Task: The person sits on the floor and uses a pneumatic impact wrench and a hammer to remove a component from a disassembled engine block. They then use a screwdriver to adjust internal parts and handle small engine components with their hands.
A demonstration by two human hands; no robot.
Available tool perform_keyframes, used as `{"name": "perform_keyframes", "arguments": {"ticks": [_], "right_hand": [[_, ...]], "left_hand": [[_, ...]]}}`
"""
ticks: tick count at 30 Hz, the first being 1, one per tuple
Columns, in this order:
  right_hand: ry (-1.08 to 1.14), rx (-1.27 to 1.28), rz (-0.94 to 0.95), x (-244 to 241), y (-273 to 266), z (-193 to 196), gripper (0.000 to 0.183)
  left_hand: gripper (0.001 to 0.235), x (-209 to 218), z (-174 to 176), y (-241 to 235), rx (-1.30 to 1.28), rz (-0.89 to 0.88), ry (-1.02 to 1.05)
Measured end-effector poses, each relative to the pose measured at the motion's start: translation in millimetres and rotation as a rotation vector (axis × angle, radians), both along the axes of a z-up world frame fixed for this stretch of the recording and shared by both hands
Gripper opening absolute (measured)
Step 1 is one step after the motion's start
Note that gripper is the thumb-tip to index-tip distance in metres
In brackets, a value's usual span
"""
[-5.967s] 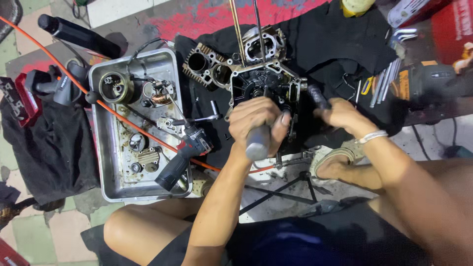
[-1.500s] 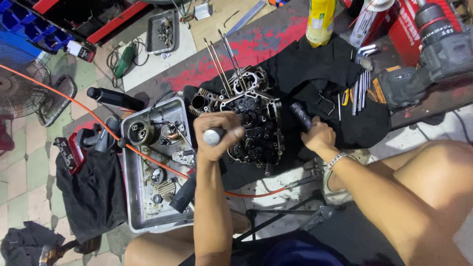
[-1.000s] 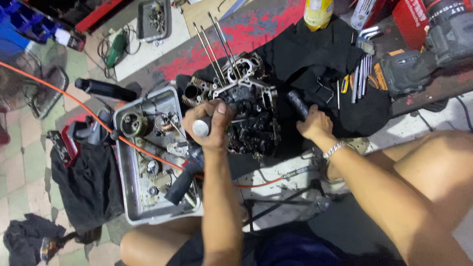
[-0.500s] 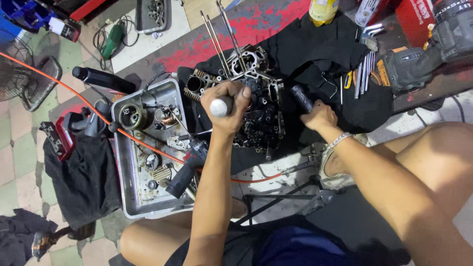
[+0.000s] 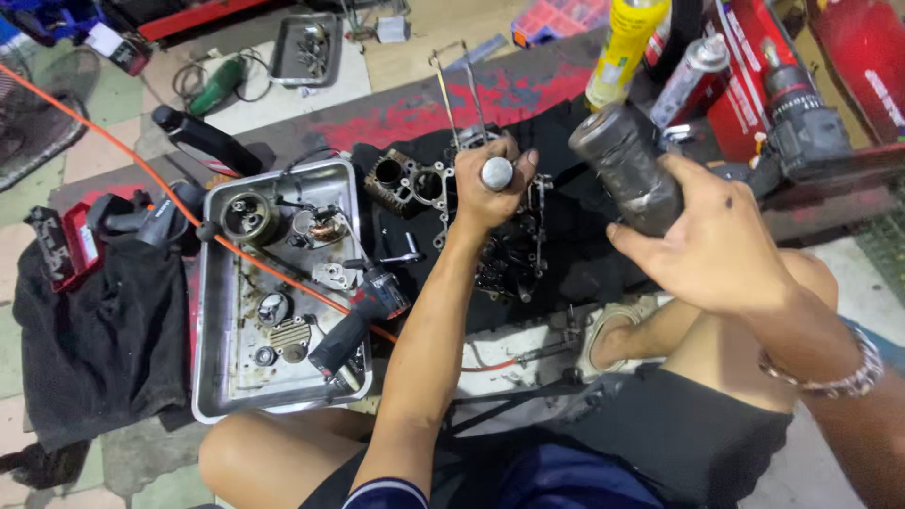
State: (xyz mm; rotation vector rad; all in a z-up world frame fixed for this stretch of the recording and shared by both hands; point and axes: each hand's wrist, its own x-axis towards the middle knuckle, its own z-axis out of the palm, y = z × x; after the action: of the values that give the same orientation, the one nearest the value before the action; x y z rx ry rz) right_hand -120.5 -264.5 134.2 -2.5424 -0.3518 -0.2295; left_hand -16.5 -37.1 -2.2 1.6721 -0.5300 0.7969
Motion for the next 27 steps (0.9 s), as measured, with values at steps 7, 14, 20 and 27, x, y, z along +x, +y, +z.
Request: {"name": "perform_keyframes", "arguments": {"ticks": [7, 14, 20, 27], "right_hand": [[0.003, -0.180, 0.120, -22, 56, 28, 0.050], [-0.103, -0.388, 0.138, -7, 64, 4, 0.047], [-0.180, -0.269, 0.146, -23, 56, 3, 0.050], [-0.037, -0.193, 0.075, -27, 63, -2, 0.054]], "left_hand": [[0.015, -1, -27, 47, -0.140, -0.061, 0.031], [0.038, 5, -43, 20, -0.057, -0.190, -0.093], [0.026, -3, -41, 8, 0.088, -0.153, -0.190], [0.018, -11, -25, -2, 0.089, -0.194, -0.252]]}}
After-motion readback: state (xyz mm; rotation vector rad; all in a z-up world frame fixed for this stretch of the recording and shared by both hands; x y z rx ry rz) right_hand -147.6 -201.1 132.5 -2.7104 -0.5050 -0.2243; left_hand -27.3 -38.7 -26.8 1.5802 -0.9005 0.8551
